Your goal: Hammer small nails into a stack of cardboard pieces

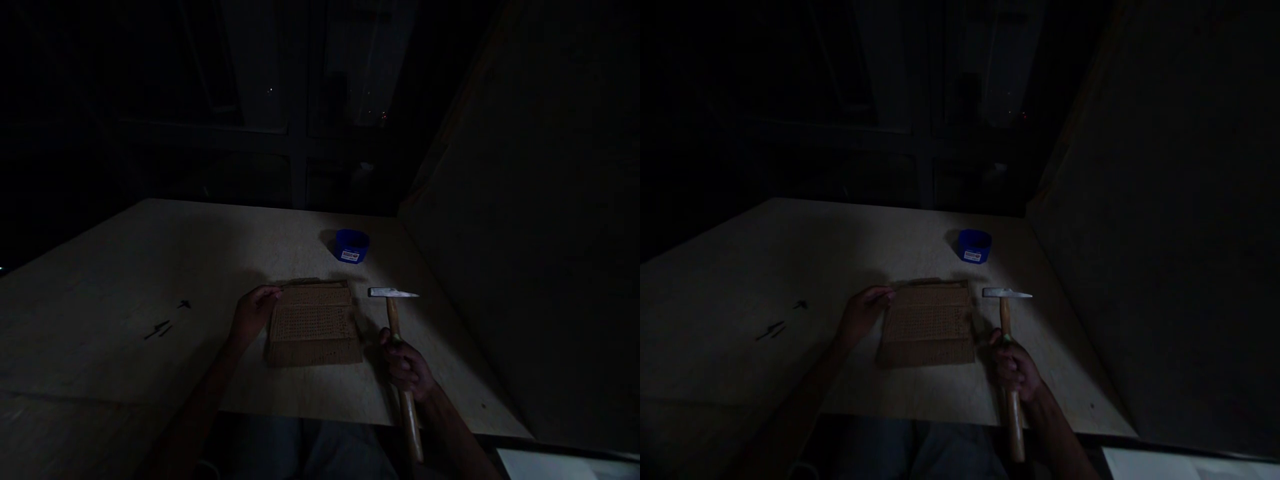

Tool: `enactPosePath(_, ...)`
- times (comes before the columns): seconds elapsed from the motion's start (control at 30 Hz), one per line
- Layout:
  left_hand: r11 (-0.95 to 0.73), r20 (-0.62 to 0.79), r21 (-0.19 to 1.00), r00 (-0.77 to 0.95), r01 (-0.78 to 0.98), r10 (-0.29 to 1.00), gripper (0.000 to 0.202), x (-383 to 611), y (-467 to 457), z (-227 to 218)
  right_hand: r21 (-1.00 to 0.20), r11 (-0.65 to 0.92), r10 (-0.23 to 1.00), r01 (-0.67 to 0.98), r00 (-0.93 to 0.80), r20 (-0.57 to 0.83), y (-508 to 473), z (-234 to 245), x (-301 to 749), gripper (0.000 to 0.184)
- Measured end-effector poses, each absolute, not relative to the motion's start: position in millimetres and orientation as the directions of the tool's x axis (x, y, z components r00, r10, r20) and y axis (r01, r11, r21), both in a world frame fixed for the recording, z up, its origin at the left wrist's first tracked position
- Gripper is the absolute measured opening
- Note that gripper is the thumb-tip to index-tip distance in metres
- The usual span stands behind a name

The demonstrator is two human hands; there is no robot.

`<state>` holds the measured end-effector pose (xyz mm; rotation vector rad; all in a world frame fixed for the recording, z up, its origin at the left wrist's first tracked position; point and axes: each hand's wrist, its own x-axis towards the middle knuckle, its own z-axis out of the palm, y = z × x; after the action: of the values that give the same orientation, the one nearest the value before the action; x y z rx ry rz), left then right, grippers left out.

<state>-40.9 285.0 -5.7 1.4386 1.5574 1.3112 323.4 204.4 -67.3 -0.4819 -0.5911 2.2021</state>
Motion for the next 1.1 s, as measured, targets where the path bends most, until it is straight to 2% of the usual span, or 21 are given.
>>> enactPosePath(0.27,0.061,0.048,0.960,-0.374,0.272,0.926,0.036,-58,227,-28,-0.591,-0.575,0.790,-0.566,-0.572,-0.220,204,-63,320,0.019)
enactPosePath(0.43,0.107,-0.021,0.974,-0.390,0.200,0.920,0.037,-46,202,-39,-0.680,-0.471,0.872,-0.561,-0.413,-0.263,203,-56,312,0.021)
enactPosePath(0.67,0.145,-0.071,0.981,-0.450,0.132,0.890,0.039,-29,211,-31,-0.670,-0.326,0.941,-0.667,-0.163,-0.296,203,-41,289,0.031)
enactPosePath(0.83,0.140,-0.098,0.988,-0.435,0.065,0.895,0.041,-21,214,-26,-0.734,-0.269,0.950,-0.624,-0.048,-0.308,206,-29,273,0.042)
enactPosePath(1.1,0.120,-0.121,0.992,-0.424,-0.029,0.898,0.043,-4,210,-31,-0.786,-0.326,0.940,-0.525,-0.095,-0.327,206,-22,258,0.054)
